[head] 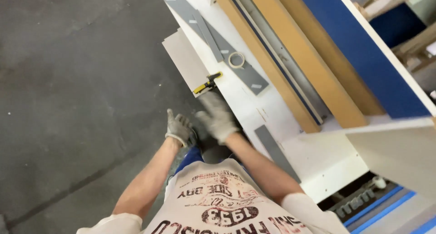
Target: The person puts on work gloves and handles a gray rectangular object on a white workbench. They then apply pieces of white tape to the surface of the gray object, smoothing them down with their fingers.
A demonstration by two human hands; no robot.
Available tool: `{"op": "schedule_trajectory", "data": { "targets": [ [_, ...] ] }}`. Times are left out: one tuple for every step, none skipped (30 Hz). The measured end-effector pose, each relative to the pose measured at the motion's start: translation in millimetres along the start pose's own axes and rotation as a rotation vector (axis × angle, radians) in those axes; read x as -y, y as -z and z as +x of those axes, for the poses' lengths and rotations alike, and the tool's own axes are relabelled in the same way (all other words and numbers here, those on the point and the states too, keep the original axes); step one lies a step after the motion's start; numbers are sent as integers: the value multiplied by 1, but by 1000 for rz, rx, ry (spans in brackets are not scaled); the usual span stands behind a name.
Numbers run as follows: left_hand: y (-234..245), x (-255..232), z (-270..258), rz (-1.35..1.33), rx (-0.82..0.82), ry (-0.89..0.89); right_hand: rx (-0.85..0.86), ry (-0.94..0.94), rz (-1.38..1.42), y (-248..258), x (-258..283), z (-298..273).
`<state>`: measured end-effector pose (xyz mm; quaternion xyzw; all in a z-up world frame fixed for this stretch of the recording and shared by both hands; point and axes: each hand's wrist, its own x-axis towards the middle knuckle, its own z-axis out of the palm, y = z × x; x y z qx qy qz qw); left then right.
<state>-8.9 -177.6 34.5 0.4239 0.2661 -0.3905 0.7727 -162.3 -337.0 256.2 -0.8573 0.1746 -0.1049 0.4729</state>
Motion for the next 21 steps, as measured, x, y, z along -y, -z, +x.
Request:
{"op": "schedule_trajectory", "data": {
  "targets": [
    [-2,-11,2,-54,26,11,10,66,103,-27,14,14],
    [-4,-22,6,-107,54,23,21,130,205,-55,27,27],
    [-10,-38,1,-124,58,21,31,136,193,-75,-2,42],
    [-16,-50,-3,-200,99,43,478,79,-255,-94,-32,57],
    [-21,-65,-5,-277,141,65,912,6,-715,-112,-63,73],
    [-38,-102,-35,-286,148,59,911,13,-726,-123,-93,88],
    [-54,-139,-64,-217,222,-96,879,-161,-621,-133,-124,105],
    [-67,-172,-92,-141,293,-236,838,-349,-505,-144,-158,116],
    [-70,-189,-88,-143,298,-227,835,-358,-509,-158,-218,150],
    [-71,-204,-86,95,172,-305,701,-280,-647,-174,-277,187],
    [-71,-220,-84,334,45,-376,565,-198,-780,-193,-336,231],
    [-40,-216,-43,329,54,-380,557,-197,-788,-178,-348,271],
    [-10,-211,0,400,-79,-292,361,-422,-732,-163,-358,311],
    [22,-209,38,475,-222,-202,168,-638,-653,-153,-366,348],
    [24,-205,50,477,-223,-206,166,-635,-649,-133,-349,363],
    [29,-197,61,583,-297,-72,102,-649,-639,-115,-334,376],
    [35,-190,71,687,-371,64,38,-662,-628,-96,-318,388],
    [37,-181,77,670,-389,59,55,-644,-628,-92,-326,398],
    [40,-172,81,527,-295,42,97,-707,-623,-88,-333,406],
    [45,-160,82,378,-205,15,144,-760,-621,-86,-338,415],
    [49,-160,91,355,-227,-1,166,-732,-625,-92,-347,419]
  ]
}}
